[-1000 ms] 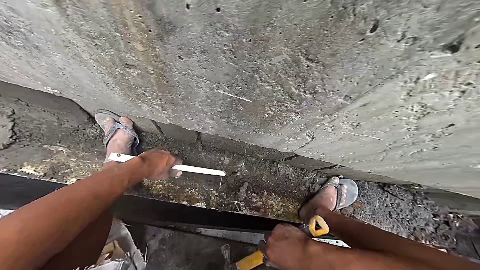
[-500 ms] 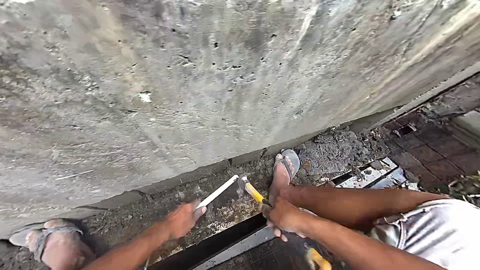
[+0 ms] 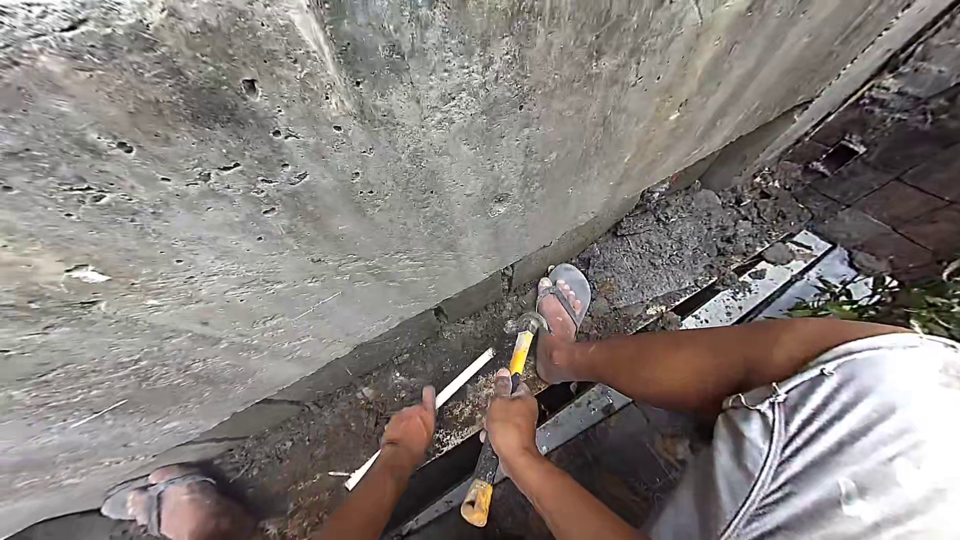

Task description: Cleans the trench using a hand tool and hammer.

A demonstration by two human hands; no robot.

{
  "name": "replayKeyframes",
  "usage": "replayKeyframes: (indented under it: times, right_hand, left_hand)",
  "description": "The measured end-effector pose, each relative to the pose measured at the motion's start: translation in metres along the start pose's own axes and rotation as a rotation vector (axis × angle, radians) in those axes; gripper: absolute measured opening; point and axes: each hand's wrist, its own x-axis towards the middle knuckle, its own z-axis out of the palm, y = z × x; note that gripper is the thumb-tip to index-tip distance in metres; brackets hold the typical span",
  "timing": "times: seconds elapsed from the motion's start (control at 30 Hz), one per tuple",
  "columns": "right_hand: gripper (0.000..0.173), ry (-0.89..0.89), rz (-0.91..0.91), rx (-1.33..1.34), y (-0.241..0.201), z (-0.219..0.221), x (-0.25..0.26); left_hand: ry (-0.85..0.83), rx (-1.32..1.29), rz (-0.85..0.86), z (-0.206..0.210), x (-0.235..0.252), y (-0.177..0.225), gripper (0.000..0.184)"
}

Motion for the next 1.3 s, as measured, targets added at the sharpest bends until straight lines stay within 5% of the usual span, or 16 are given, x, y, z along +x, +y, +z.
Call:
replayKeyframes:
  times: [0.2,0.37,0.6,0.77,1.07,1.3]
  right_hand:
    - [0.035,0.031,-0.256,-0.322,0.034,-0.003,-0.004]
    - [0.043,-0.275,0.024,-0.769,0.072,0.001,0.012]
    - [0.04,-0.101,-0.075,-0.475,0.074,0.014,-0.014]
    - [0.046,-0.415,0.015,-0.761,0.065,0.01,0.008]
    - [0.039,-0.007,-0.078,-0.111,0.03,0.009,0.005]
    - [0.037,-0.011,-0.118,-0.136,0.022,0.006,0.015]
  left_hand:
    - [-0.058,-0.133,-0.006,0.066,0.013,0.017,0.056]
    - [-0.143,-0.287,0.059,0.053,0.02,-0.002,0.056]
    - [-0.183,-0.45,0.106,0.057,0.03,-0.013,0.056]
    - [-0.166,-0.399,0.07,0.07,0.026,-0.028,0.06]
    - [0.09,-0.447,0.197,0.011,0.011,-0.032,0.056]
    - [-0.07,-0.953,0.121,-0.019,0.025,-0.056,0.05]
